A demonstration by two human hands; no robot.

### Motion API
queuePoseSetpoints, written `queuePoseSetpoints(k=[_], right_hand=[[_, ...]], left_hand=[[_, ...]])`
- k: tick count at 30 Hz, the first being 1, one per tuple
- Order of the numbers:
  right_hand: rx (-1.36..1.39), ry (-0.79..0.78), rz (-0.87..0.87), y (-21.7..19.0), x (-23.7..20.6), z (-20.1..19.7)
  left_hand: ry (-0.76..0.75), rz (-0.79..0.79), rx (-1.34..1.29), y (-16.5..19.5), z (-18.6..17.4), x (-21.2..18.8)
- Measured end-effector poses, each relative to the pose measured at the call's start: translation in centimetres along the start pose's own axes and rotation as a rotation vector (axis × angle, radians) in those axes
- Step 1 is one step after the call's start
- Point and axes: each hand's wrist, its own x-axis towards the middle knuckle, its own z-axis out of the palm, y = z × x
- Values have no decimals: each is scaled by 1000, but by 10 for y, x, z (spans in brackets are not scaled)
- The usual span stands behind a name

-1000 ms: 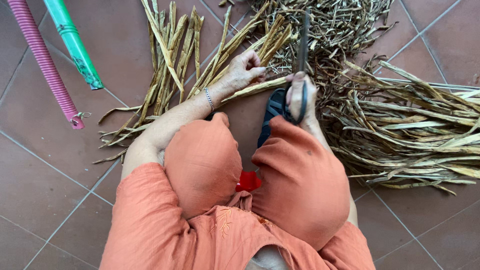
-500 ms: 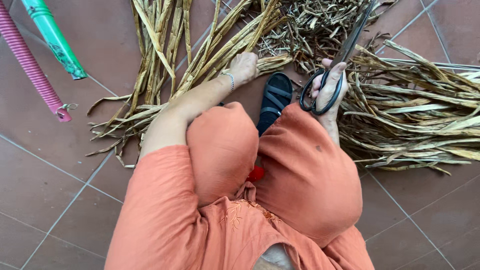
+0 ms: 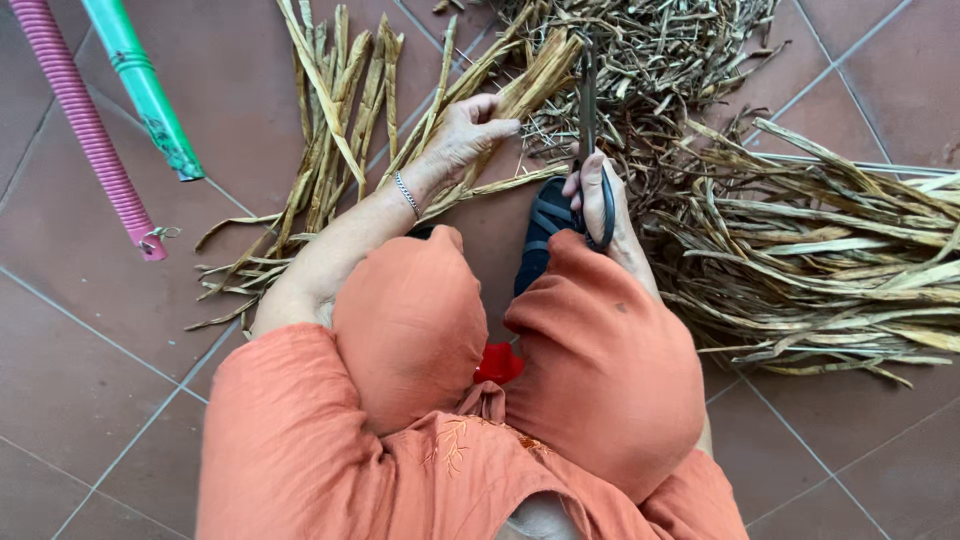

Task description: The person sits on a tiled floor and uses shears to cut dried plant stalks into smaller pieces. They gather the stalks into bundles, trim them, and place the cut pieces onto a growing pile on the floor.

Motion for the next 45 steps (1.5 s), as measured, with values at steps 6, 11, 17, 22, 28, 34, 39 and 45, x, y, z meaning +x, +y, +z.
queuePoseSetpoints(k=[6, 11, 17, 22, 28, 34, 39, 45], right_hand=[[-15, -11, -7, 0, 6, 3], [-24, -23, -5, -3, 13, 3], [-37, -29, -13, -12, 16, -1], [-39, -22, -26, -17, 20, -5], [-36, -24, -21, -18, 26, -9], [-29, -55, -26, -24, 22, -13], [-20, -61, -26, -21, 23, -10], [-32, -77, -36, -18, 21, -9]], left_hand=[[-7, 20, -27, 3, 0, -6], [-9, 4, -117, 5, 1, -6], [3, -48, -132, 13, 0, -9], [0, -11, -131, 14, -1, -8], [1, -3, -133, 7, 1, -3], [-33, -64, -211, 0, 5, -1], [-77, -79, -141, -4, 2, 3], [-55, -81, -98, -2, -1, 3]])
